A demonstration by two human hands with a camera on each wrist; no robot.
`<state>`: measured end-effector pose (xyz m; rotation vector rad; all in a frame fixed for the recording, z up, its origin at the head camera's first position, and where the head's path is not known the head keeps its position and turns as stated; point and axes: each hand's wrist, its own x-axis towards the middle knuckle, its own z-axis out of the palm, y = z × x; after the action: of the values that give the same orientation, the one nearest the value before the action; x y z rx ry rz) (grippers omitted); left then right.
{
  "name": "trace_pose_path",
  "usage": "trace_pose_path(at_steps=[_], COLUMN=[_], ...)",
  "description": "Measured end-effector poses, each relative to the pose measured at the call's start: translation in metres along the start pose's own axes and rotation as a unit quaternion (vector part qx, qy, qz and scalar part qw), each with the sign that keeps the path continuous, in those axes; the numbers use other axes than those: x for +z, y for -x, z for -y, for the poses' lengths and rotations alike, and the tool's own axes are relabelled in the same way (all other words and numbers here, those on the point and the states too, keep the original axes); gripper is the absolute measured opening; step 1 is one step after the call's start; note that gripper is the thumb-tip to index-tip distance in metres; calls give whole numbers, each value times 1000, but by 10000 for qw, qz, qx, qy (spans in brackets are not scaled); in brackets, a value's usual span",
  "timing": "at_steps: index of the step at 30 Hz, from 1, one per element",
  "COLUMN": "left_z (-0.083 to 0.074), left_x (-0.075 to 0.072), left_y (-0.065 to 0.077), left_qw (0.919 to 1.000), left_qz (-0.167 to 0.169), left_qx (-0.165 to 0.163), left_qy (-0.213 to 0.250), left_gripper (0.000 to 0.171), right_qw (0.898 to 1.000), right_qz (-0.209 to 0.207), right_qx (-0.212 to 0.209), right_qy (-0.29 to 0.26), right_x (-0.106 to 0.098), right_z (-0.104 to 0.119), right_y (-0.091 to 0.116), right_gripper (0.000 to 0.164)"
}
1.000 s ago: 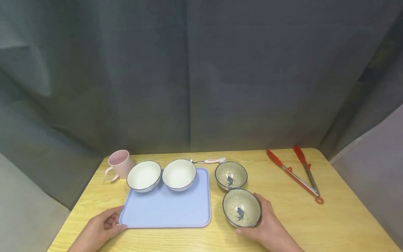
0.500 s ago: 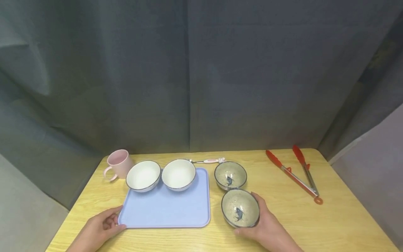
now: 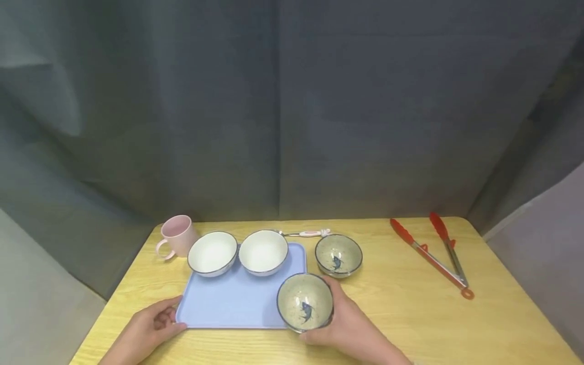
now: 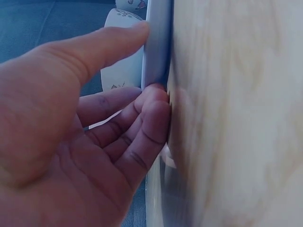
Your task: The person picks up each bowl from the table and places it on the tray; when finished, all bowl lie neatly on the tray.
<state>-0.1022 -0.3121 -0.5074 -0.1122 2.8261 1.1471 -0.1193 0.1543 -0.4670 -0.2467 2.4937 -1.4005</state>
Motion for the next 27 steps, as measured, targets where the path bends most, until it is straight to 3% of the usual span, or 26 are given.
trace_pose_path(at_steps=[8, 16, 21, 27], left_z=[-2, 1, 1, 2], left_x=[1, 5, 3, 0], left_y=[0, -1, -1, 0], left_qw=[10000, 9997, 9993, 9992], left_qz=[15, 73, 74, -27], left_qx=[60, 202, 363, 391], left_qy=[21, 89, 37, -32], left_gripper=[70, 69, 68, 63], right_qw=[9952, 9843, 9846, 9830], right_qz=[415, 942, 912, 939], right_qx=[-805, -1017, -1028, -1145], right_qy=[-383, -1094, -1084, -1083], right_x=[63, 126, 151, 167], right_z=[41, 64, 70, 77], right_y=[-34, -70, -83, -90], right_gripper=[120, 121, 122, 122])
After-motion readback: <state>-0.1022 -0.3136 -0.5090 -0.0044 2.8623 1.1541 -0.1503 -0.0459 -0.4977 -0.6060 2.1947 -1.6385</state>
